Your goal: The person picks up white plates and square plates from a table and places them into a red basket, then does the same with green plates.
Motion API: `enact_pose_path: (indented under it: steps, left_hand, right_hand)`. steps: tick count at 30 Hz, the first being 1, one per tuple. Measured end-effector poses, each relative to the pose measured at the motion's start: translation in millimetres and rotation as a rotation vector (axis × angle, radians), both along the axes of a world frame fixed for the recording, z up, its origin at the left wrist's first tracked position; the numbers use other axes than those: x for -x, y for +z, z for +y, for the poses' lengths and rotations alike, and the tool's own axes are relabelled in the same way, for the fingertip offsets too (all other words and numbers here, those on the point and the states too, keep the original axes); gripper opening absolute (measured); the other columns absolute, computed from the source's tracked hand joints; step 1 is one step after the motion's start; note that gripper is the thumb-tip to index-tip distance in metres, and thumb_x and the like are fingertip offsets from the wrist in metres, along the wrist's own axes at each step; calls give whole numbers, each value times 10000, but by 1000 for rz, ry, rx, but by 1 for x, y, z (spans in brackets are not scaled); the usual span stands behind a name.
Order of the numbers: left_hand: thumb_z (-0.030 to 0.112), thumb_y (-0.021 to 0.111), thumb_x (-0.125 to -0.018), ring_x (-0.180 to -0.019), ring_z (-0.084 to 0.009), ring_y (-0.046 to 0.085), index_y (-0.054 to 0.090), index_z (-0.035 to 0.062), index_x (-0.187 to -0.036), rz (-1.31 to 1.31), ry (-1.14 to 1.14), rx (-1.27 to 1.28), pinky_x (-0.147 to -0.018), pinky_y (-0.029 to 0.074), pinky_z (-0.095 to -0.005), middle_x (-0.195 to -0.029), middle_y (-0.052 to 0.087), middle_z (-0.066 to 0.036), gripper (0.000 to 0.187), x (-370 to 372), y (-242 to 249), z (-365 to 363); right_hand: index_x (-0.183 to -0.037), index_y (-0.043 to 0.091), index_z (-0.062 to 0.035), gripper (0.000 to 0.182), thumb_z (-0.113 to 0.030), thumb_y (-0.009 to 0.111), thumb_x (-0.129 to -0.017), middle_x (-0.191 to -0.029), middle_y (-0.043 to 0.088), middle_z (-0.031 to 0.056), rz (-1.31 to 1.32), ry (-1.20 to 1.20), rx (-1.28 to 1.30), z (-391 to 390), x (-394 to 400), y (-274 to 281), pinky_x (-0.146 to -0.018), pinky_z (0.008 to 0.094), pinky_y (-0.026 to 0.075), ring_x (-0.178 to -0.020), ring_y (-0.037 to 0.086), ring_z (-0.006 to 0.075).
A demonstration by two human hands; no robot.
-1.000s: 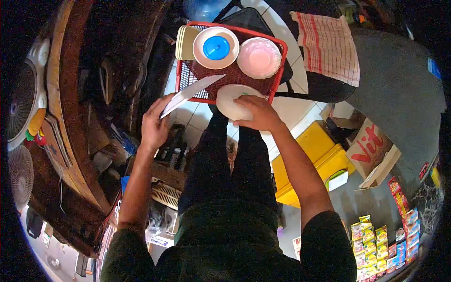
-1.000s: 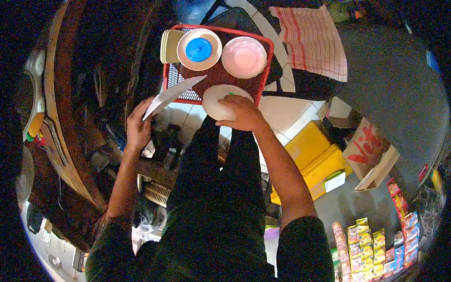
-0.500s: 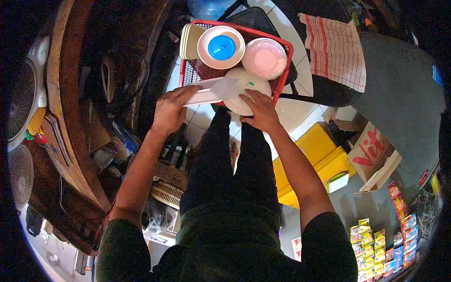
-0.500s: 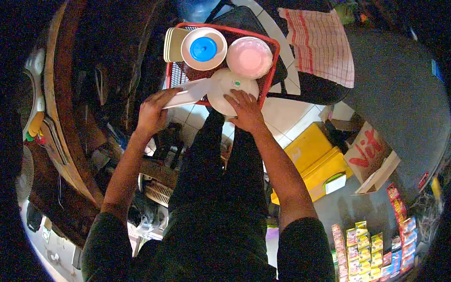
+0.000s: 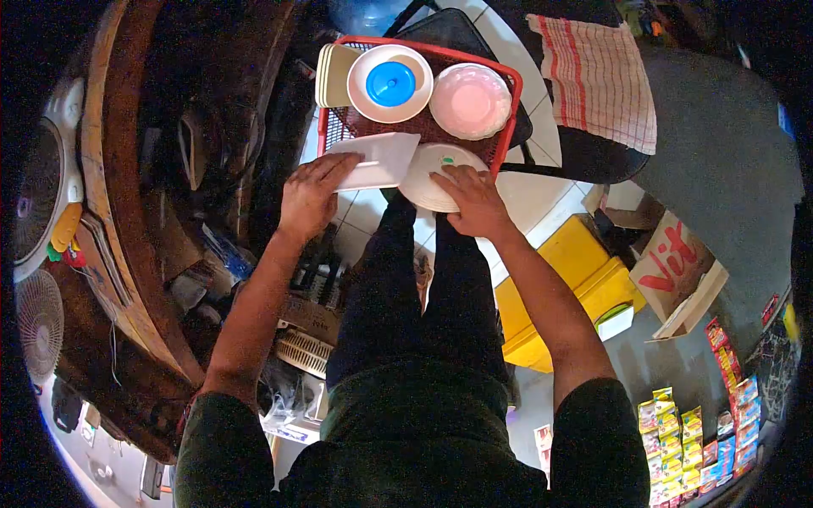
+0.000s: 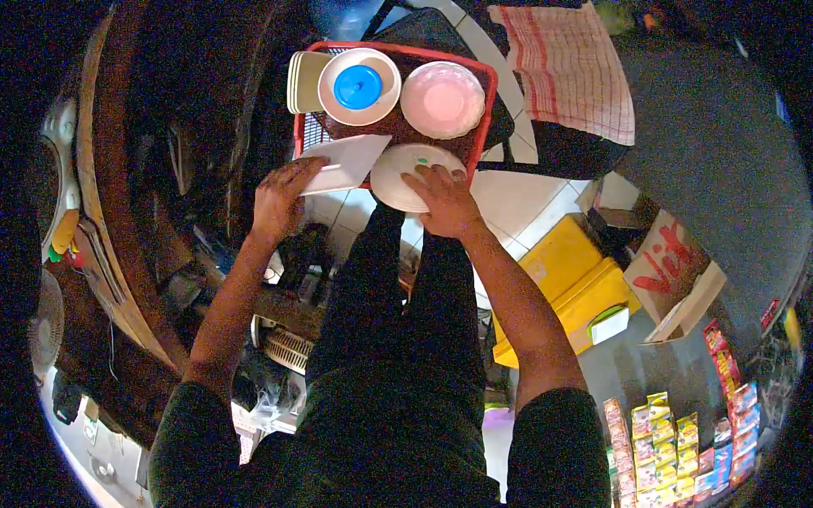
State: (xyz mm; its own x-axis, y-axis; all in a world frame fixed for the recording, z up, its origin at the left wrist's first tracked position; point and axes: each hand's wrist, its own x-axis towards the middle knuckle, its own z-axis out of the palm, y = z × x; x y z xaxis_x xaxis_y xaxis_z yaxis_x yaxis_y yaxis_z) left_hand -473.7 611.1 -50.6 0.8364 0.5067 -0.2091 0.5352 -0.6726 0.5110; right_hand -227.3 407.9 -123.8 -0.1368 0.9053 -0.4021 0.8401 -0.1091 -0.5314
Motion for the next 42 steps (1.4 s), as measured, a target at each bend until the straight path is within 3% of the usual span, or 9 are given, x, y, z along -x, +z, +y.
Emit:
enact_pose_path:
  steps: [12,17,20,24,26,30,35,38,42]
  left_hand:
    - [-15,551,-741,-1095,-280,622,620,198,-1248,55,-90,-72,-926,500,-421,-1175,657,-66,554,-21,-40,-2]
    - [105,568,-807,-1116,-256,623,617,221,-1256,74,-163,-181,-933,500,-422,-1194,660,-54,466,-35,-52,-2]
    - [42,545,-779,-1113,-274,617,602,219,-1267,90,-146,-203,-961,493,-409,-1214,648,-57,523,-45,-55,-6]
    - [75,563,-788,-1104,-273,620,624,193,-1237,43,-127,-171,-965,491,-408,-1192,656,-69,469,-49,-71,-3]
    - [104,579,-788,-1044,-253,644,665,180,-1159,9,-138,-185,-905,515,-402,-1106,676,-49,389,-47,-82,0]
    - [99,614,-758,-1067,-273,635,680,128,-1115,-44,-123,-140,-935,509,-407,-1146,668,-83,364,-51,-75,7]
    - [70,622,-729,-1015,-228,657,697,178,-1066,-48,-88,-252,-843,552,-363,-1105,683,-10,362,-55,-74,10]
    - [71,641,-719,-986,-205,662,704,165,-1012,-95,-42,-194,-835,549,-364,-1062,687,9,314,-54,-69,13]
    - [52,622,-736,-967,-190,679,699,208,-1063,-133,-45,-261,-765,575,-322,-1114,684,22,370,-50,-69,15]
  right_hand:
    - [-1452,382,-220,857,-234,720,-665,-1418,441,105,50,-2,-24,0,3,-1,-1019,549,337,-1288,408,333]
    - [-1449,386,-219,866,-242,723,-652,-1418,441,104,75,-13,-42,1,2,-2,-1017,550,336,-1288,409,336]
    - [-1449,386,-218,864,-245,720,-652,-1418,441,111,87,-24,-42,2,4,-3,-1020,554,333,-1290,409,341]
    - [-1447,388,-220,853,-234,714,-659,-1415,447,124,95,-41,-28,3,6,-2,-1040,575,319,-1294,411,353]
    - [-1446,387,-213,845,-228,709,-665,-1414,448,125,92,-45,-27,4,6,-1,-1047,578,315,-1293,413,355]
    - [-1442,380,-184,832,-217,701,-676,-1414,448,127,150,-78,-37,2,4,-6,-1060,575,312,-1295,412,357]
    - [-1439,376,-168,836,-220,705,-672,-1424,440,122,165,-89,-50,-4,2,-5,-1081,556,297,-1307,405,350]
    - [-1441,373,-173,846,-218,712,-667,-1439,424,116,157,-86,-30,-11,4,-4,-1095,546,283,-1319,395,344]
    - [-1448,364,-183,854,-209,717,-670,-1458,399,113,177,-97,-43,-16,6,-5,-1102,537,278,-1333,379,342]
